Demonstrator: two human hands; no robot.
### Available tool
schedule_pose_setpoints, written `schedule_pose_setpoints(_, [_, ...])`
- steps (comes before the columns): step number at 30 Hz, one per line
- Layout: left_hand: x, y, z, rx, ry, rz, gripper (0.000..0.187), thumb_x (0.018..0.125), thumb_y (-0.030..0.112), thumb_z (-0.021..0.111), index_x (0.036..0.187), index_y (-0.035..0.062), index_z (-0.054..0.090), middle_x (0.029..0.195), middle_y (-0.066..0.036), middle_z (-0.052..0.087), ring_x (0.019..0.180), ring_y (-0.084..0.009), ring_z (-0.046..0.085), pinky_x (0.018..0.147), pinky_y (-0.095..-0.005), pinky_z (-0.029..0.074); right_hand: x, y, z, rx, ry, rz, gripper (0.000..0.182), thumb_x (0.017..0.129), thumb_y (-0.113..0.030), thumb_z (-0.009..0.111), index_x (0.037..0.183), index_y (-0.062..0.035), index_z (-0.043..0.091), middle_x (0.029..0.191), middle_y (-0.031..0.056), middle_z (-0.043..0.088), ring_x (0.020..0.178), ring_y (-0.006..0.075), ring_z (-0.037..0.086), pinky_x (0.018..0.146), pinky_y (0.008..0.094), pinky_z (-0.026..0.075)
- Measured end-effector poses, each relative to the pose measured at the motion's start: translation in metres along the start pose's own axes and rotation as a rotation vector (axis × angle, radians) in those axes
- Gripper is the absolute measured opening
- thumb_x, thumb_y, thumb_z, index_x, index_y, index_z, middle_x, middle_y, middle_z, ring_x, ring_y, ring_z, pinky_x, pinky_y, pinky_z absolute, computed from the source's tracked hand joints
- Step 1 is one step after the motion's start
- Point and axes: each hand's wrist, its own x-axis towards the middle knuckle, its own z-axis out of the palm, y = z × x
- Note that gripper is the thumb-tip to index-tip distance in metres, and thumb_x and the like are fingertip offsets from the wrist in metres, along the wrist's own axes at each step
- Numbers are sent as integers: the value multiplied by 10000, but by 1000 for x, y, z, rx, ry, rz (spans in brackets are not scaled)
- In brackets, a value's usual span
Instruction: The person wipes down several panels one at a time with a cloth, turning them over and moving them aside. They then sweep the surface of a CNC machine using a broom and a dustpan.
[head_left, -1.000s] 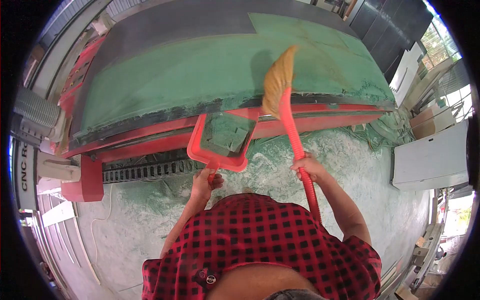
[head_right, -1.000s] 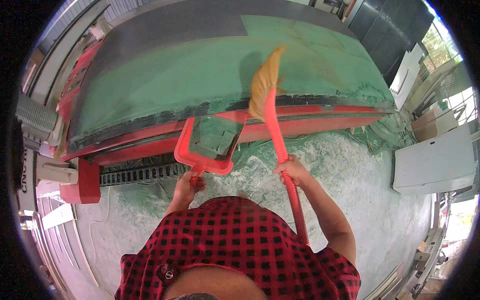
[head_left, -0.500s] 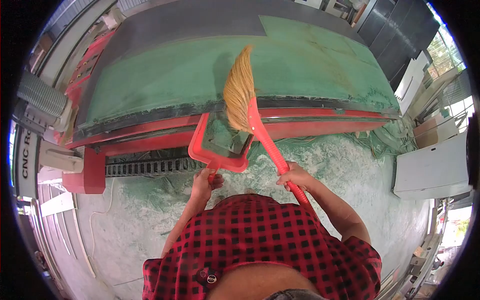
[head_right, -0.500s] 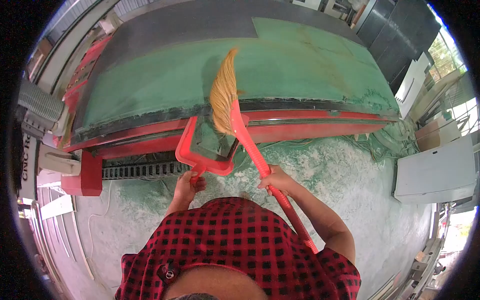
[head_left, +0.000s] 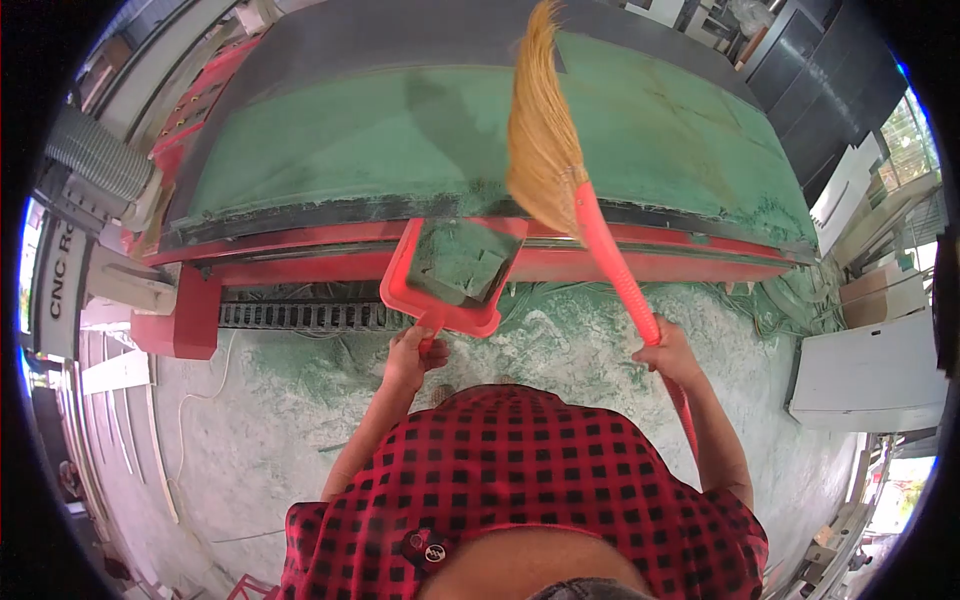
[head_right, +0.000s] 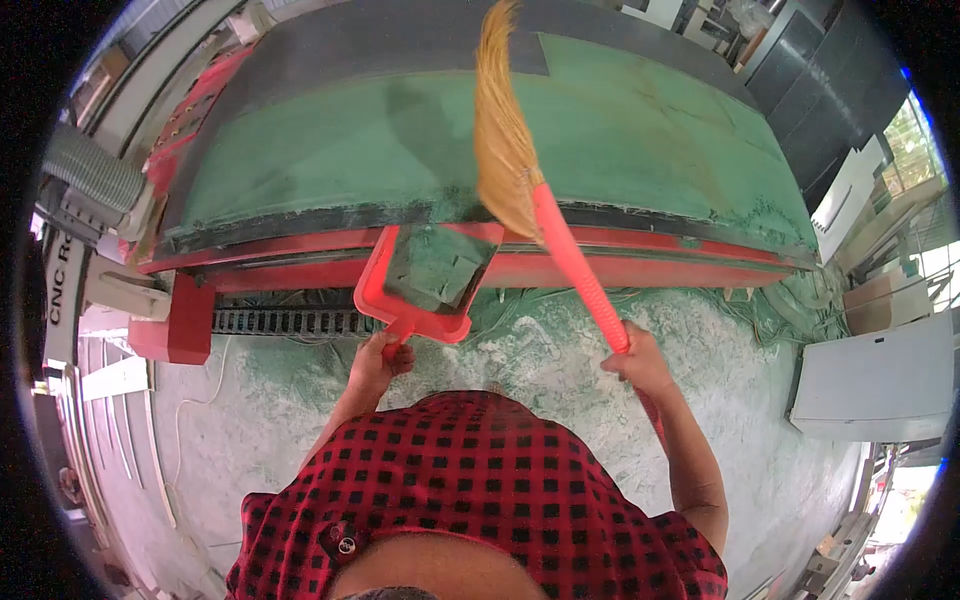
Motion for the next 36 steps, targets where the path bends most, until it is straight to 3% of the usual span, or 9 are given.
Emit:
schedule_pose_setpoints(2, [-3,1,3,8,-3,3,269,770,222,553,961,34,536,741,-105,606,616,-211,627,545,-337,536,16,24,-9,-87,115,-62,391,566,-55,688,913,1,517,626,43,515,492,124,509,450,296,432])
schedule_pose_setpoints(3, [-3,1,3,5,1,5,269,770,222,553,961,34,536,741,-105,606,616,-211,627,545,-337,536,24,29,-13,-134,125,-19,396,547,-87,695,896,-6,525,656,100,560,549,221,571,525,361,455])
schedule_pose_setpoints(4, [-4,1,3,-1,-6,9,272,769,225,555,961,33,536,741,-105,605,617,-211,627,546,-337,537,34,40,-14,-136,120,-22,396,547,-87,695,896,-6,525,656,100,560,549,221,571,525,361,455])
schedule_pose_setpoints(6, [-5,0,4,-12,-4,18,275,769,227,557,961,32,536,740,-106,604,619,-211,627,547,-337,538,56,56,-9,-433,182,-14,388,553,-106,687,903,-22,541,725,154,602,684,334,602,629,410,464])
schedule_pose_setpoints(9, [-8,0,6,-12,19,10,273,767,229,562,955,32,543,737,-108,602,620,-212,626,548,-339,541,77,60,8,-442,85,-53,377,558,-115,675,906,-36,556,786,182,615,812,388,586,709,438,453])
schedule_pose_setpoints(11, [-10,-1,9,-23,34,10,299,776,211,551,982,-6,543,785,-126,607,642,-231,623,568,-362,534,90,50,19,-467,61,-69,358,561,-112,670,892,-35,557,791,185,616,811,376,595,707,433,457])
schedule_pose_setpoints(18, [-8,-6,5,-62,46,42,262,775,205,551,944,6,553,782,-119,609,634,-234,620,559,-359,531,112,-12,45,-535,-133,-72,348,577,-104,657,903,-40,554,843,199,624,814,365,608,721,436,465])
schedule_pose_setpoints(27, [-10,-10,2,-113,78,50,277,754,212,571,948,15,554,760,-128,617,619,-238,639,538,-360,547,95,-4,47,-666,-81,-326,343,596,-139,660,905,-54,539,832,189,620,832,382,590,723,457,455])
schedule_pose_setpoints(36, [-8,-13,-6,-118,88,66,260,777,214,551,937,9,546,774,-143,610,623,-256,633,533,-360,541,81,-9,-3,-549,62,-284,369,579,-143,678,914,-80,538,810,182,617,818,380,590,709,462,447])
